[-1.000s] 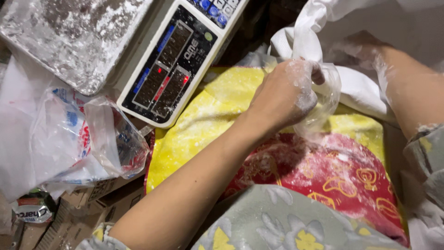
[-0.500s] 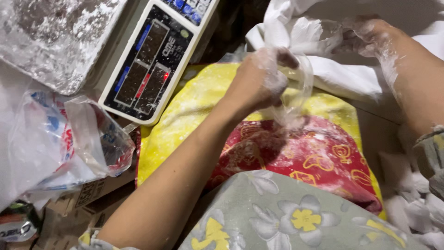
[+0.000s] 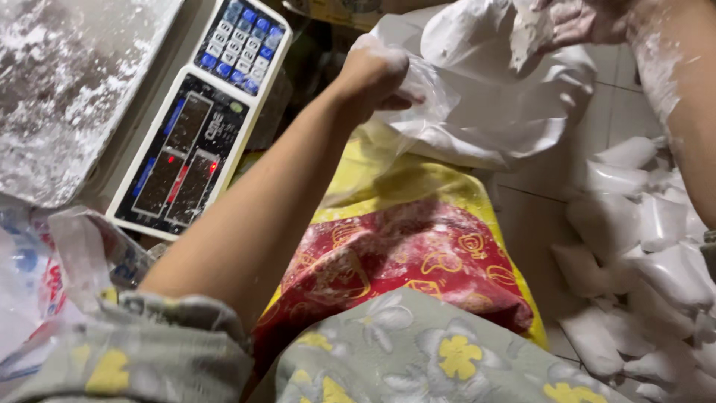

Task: The person scoops white powder from a large sack into small plastic bags using a blue scoop. They place each bag on a digital scale to measure the weight, adjusting the contents as needed, then tie the bags and set them aside.

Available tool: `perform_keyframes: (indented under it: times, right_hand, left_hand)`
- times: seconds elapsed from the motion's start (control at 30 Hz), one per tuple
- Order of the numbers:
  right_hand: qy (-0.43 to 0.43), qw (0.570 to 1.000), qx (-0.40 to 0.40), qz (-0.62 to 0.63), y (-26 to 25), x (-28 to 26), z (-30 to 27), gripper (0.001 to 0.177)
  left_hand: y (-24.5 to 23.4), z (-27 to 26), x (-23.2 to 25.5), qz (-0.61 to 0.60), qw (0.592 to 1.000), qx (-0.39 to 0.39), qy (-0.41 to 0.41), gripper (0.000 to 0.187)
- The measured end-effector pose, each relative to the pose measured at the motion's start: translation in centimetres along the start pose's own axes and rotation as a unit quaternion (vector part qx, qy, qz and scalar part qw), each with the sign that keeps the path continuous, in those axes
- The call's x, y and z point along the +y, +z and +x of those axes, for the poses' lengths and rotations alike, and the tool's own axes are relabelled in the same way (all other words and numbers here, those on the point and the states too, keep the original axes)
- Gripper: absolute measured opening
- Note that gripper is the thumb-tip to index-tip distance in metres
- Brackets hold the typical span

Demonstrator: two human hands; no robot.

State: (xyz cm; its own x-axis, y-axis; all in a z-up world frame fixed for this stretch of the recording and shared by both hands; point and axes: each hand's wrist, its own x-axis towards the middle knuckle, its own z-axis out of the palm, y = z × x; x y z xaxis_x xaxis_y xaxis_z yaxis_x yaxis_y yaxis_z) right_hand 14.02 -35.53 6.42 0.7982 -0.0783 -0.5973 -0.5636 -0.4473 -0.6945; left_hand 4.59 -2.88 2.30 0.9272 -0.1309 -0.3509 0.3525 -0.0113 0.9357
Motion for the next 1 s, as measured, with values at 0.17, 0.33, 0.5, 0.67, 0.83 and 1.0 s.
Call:
perform_keyframes:
  times: [0.17, 0.33, 0.5, 0.67, 0.83, 1.0]
  right_hand:
    - [-0.042, 0.999, -0.002, -0.022, -2.4, -1.0, -3.8, 0.032]
    - [-0.109, 0.993, 0.001, -0.053, -3.1, -2.4, -6.1, 0.032]
    - [-0.199, 0.974, -0.006, -0.107, -0.9, -3.2, -7.0, 0.032]
    - [-0.300, 0.937, 0.004, -0.180, 1.4, -3.4, -7.8, 0.033]
    - [-0.398, 0.882, 0.041, -0.250, 3.0, -3.4, -8.3, 0.034]
    - [-0.494, 0.803, 0.101, -0.317, 4.8, -2.5, -7.8, 0.035]
  left_hand:
    - [1.5, 2.0, 3.5, 0.072, 0.993, -0.068, -0.069, 0.037]
    - [2.8, 1.9, 6.2, -0.027, 0.989, -0.113, -0.094, 0.053]
    - [4.0, 1.3, 7.1, 0.017, 0.992, -0.125, -0.015, 0.064]
    - [5.4, 1.8, 6.6, 0.006, 0.990, -0.140, -0.002, 0.050]
    - [6.4, 2.8, 5.4, -0.044, 0.991, -0.128, -0.003, 0.044]
    - [7.4, 3.2, 4.1, -0.093, 0.989, -0.112, -0.014, 0.038]
